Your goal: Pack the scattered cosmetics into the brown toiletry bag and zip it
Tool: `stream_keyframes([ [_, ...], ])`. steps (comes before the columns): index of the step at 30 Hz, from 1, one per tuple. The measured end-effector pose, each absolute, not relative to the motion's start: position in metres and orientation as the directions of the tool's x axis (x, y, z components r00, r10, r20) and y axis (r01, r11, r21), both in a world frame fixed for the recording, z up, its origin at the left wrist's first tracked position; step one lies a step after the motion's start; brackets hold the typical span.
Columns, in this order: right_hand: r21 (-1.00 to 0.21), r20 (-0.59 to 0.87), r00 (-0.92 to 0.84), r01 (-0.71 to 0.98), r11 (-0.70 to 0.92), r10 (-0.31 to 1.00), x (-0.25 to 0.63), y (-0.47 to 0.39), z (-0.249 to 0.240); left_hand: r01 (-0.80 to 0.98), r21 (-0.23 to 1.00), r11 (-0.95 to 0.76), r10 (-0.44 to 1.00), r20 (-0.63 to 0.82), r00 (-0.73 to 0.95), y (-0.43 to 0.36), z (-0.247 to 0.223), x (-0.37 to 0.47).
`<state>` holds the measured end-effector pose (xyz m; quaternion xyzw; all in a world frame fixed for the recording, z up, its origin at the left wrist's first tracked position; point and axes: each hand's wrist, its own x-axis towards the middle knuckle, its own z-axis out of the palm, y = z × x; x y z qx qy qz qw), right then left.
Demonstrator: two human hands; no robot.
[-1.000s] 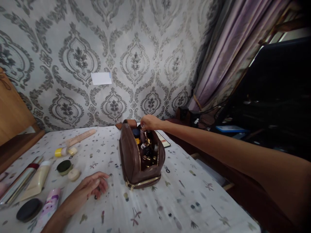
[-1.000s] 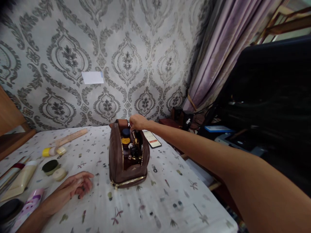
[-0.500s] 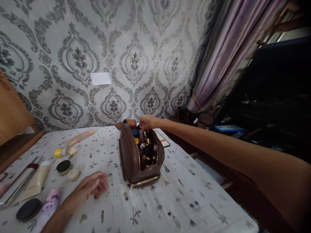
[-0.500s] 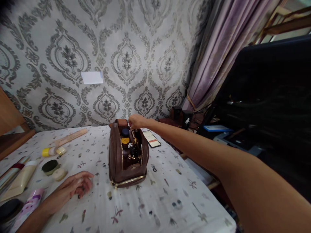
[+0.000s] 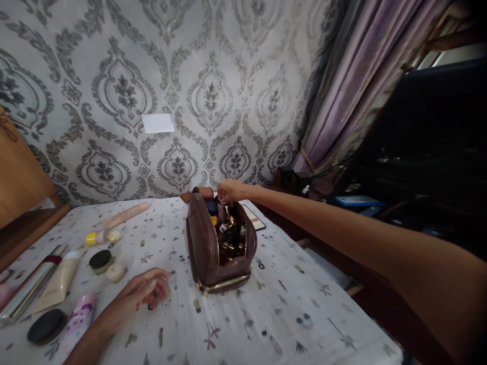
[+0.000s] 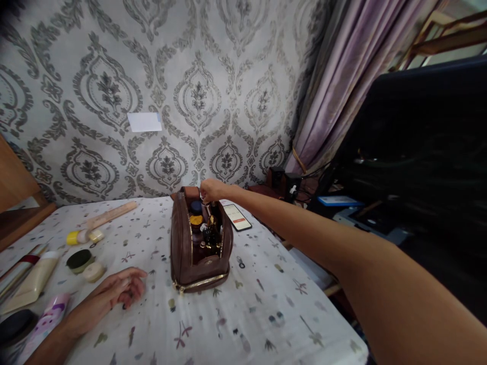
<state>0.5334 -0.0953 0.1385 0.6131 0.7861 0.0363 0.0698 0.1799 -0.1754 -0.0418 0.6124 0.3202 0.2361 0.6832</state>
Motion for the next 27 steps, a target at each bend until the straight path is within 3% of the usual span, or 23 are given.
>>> stream_keyframes([
  [27,0.149,-0.070,-0.206,0.965,0.214,0.976,0.5272,-0.1046,0.1438,0.058,0.992,0.116,0.704,-0.123,0.700,-0.1744,-0.0475,0.1779],
])
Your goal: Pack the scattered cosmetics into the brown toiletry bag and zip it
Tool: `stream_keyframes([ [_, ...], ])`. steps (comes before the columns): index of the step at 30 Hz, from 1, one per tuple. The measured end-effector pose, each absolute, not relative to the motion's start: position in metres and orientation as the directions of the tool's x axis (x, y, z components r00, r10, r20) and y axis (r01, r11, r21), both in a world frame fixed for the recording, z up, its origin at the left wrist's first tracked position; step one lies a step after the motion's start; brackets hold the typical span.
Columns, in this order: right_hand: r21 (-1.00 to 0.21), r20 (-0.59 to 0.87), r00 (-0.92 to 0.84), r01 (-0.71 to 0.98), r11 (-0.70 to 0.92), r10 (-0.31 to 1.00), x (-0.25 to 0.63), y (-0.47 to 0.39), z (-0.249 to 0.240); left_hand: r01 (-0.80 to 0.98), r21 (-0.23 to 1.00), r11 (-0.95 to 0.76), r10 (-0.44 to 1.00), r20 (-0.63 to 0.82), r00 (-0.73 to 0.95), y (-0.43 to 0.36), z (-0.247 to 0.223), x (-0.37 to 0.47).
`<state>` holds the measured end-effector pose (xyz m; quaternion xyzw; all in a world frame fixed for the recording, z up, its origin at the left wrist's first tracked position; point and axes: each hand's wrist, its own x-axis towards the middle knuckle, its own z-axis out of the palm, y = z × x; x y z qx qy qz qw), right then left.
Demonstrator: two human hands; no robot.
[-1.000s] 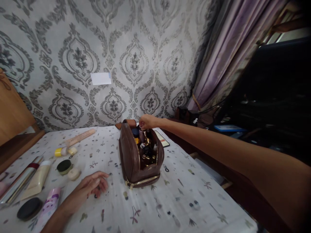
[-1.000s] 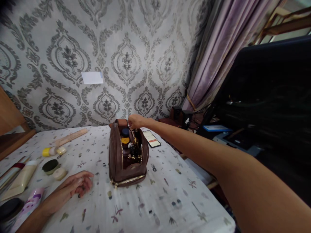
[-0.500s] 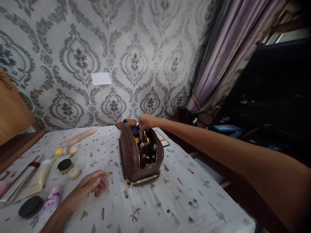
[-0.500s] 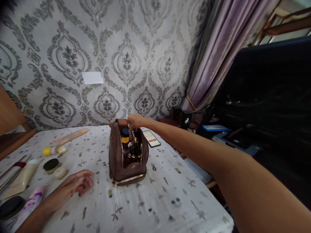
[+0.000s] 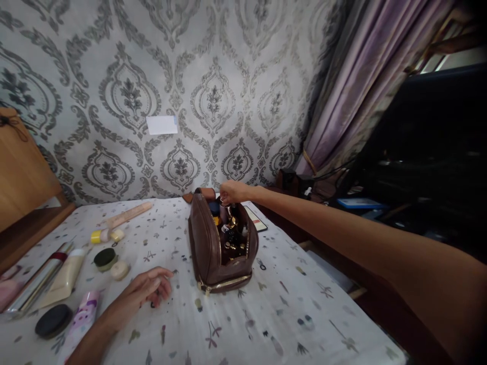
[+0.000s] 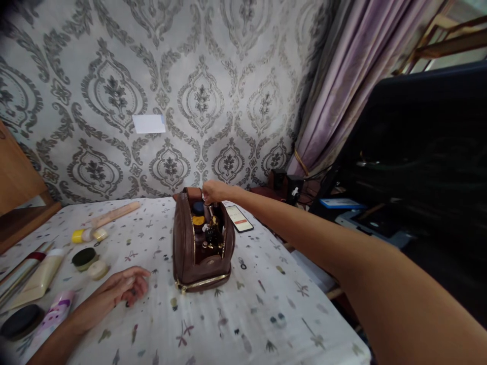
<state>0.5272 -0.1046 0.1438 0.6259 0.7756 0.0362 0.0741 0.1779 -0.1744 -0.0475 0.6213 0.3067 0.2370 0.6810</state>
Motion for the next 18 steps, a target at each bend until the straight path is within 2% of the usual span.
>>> stream_keyframes([
  [9,0.098,-0.005,-0.222,0.970,0.221,0.975,0.535,-0.100,0.147,0.038,0.991,0.131,0.703,-0.120,0.701,-0.175,-0.046,0.181],
  [18,-0.057,-0.006,-0.206,0.977,0.205,0.979,0.548,-0.094,0.139,0.040,0.992,0.124,0.711,-0.117,0.694,-0.177,-0.043,0.181],
])
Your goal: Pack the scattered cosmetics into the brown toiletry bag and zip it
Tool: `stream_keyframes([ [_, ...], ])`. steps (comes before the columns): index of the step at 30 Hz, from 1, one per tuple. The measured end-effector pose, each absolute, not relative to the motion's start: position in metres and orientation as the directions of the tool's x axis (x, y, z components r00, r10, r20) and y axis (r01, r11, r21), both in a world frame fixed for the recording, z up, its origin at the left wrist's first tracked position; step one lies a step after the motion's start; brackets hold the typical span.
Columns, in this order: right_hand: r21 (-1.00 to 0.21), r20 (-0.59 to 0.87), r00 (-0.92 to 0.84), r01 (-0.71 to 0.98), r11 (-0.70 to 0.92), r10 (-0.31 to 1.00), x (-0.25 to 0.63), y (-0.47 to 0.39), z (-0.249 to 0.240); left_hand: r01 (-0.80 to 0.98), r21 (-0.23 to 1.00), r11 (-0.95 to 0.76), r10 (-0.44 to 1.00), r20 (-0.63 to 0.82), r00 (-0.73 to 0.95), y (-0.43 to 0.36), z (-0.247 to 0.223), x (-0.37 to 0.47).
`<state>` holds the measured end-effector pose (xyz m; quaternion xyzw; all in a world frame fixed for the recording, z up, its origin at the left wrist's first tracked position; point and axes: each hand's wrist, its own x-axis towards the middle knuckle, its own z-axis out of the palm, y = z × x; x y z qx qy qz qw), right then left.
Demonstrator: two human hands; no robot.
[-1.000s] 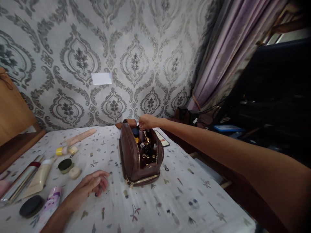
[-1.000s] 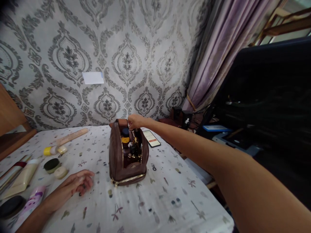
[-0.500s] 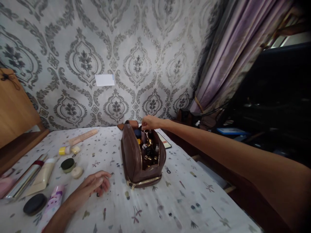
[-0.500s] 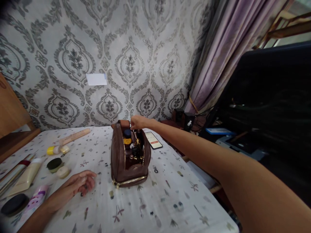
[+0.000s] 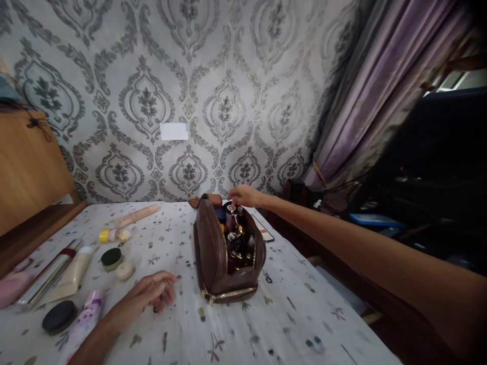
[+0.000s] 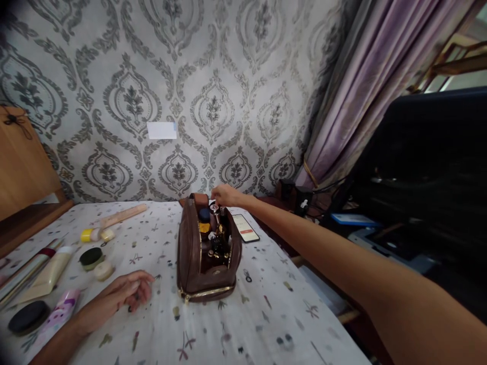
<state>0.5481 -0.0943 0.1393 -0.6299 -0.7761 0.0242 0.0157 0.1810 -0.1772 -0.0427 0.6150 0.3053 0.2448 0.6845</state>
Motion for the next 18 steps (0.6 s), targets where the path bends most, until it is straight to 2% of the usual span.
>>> stream_keyframes([
  [11,-0.046,0.091,-0.204,0.977,0.209,0.975,0.555,-0.110,0.142,0.011,0.992,0.124,0.694,-0.094,0.714,-0.173,-0.049,0.180],
  [18,-0.059,0.088,-0.200,0.977,0.206,0.976,0.564,-0.125,0.141,0.054,0.993,0.108,0.696,-0.114,0.708,-0.176,-0.043,0.180],
])
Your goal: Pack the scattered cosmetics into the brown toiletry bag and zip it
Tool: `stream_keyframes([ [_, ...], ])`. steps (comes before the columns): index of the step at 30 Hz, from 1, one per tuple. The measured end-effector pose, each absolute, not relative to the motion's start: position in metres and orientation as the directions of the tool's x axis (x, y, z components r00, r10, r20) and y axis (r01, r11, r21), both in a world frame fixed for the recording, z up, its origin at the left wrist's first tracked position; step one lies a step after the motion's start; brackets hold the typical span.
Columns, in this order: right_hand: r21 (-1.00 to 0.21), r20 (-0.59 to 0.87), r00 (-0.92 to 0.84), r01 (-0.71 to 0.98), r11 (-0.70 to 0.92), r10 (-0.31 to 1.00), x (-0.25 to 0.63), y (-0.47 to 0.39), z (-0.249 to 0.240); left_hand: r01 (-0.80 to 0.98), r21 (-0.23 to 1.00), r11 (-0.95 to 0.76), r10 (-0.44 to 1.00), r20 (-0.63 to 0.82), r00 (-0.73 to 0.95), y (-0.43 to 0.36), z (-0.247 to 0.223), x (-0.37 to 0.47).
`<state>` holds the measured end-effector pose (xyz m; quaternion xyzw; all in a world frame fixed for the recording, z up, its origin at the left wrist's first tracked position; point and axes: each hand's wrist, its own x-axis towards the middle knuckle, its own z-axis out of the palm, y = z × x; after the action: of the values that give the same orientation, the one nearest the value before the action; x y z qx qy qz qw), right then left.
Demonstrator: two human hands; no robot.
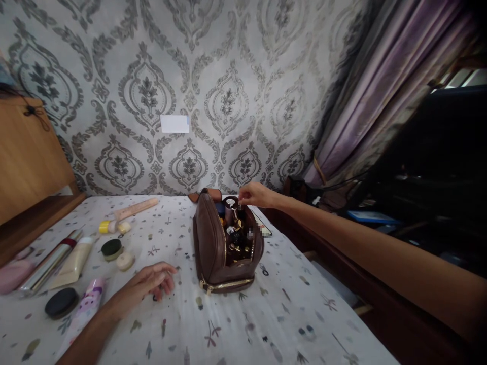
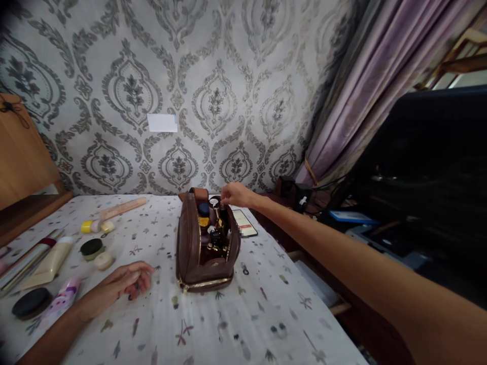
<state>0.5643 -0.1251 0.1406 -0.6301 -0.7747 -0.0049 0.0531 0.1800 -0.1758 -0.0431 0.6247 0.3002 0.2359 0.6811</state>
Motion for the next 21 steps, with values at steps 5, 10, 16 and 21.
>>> stream_keyframes([
  [5,-0.083,0.084,-0.229,0.968,0.236,0.970,0.559,-0.124,0.140,0.062,0.991,0.115,0.692,-0.125,0.711,-0.175,-0.043,0.180],
  [10,-0.064,0.079,-0.256,0.963,0.262,0.963,0.552,-0.121,0.142,0.065,0.993,0.097,0.695,-0.114,0.710,-0.176,-0.043,0.180],
  [16,-0.042,0.082,-0.263,0.963,0.267,0.961,0.549,-0.119,0.142,0.068,0.993,0.092,0.687,-0.112,0.718,-0.176,-0.042,0.179],
  [21,-0.042,0.083,-0.262,0.963,0.266,0.961,0.552,-0.120,0.141,0.075,0.993,0.092,0.696,-0.117,0.709,-0.178,-0.038,0.180],
])
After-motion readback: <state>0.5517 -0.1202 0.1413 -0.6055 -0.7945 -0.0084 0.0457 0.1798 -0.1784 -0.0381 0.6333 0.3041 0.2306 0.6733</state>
